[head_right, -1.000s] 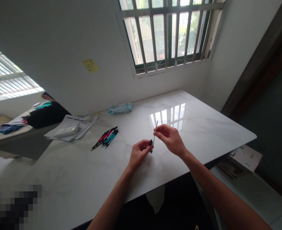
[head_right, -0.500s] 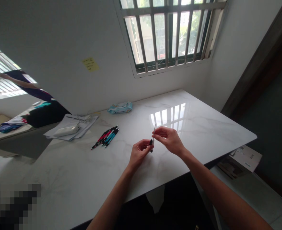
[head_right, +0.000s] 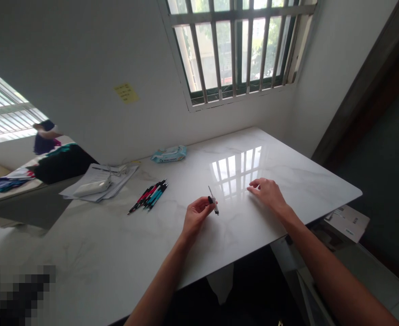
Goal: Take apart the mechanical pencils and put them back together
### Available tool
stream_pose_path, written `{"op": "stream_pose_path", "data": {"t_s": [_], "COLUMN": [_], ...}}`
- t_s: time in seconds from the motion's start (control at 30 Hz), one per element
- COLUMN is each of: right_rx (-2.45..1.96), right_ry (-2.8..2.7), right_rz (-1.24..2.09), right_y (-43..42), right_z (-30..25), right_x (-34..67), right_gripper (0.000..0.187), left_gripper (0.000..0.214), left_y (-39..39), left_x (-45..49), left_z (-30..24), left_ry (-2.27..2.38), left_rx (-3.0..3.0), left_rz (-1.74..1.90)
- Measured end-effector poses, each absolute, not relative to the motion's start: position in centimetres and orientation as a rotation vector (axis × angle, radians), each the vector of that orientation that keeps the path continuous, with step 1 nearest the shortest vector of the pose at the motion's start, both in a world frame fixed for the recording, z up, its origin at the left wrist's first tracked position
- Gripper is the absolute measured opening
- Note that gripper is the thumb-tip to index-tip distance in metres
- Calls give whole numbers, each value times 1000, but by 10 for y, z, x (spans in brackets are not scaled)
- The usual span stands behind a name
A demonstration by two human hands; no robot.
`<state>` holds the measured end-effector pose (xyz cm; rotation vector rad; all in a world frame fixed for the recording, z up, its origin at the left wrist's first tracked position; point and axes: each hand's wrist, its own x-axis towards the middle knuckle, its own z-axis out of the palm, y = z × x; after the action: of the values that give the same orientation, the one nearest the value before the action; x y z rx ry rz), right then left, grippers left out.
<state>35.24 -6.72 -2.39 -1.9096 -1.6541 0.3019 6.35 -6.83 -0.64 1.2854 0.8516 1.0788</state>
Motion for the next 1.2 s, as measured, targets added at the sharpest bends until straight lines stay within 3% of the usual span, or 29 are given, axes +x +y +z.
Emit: {"op": "stream_pose_path", "data": {"t_s": [0.2,0.5,0.7,1.2], "right_rx": [-1818,-1227,-982,-1038], "right_ry": [-1747,-1431,-1164,-1158], "right_rz": [361,883,1095,1197], "right_y": [-60,-45,-42,-45], "right_z": [-30,-1,17,11], "right_x": [346,317,287,279], "right_gripper": [22,36,35,43], "left_gripper": [32,30,30,30], "left_y": [-70,-73,-73,-73], "left_x": [66,69,70,70], "left_z": [-16,-18,-17,-15], "left_ry": [904,940,951,937], "left_rx": [1310,1352,1374,1351], "left_rz": [998,950,938,938]}}
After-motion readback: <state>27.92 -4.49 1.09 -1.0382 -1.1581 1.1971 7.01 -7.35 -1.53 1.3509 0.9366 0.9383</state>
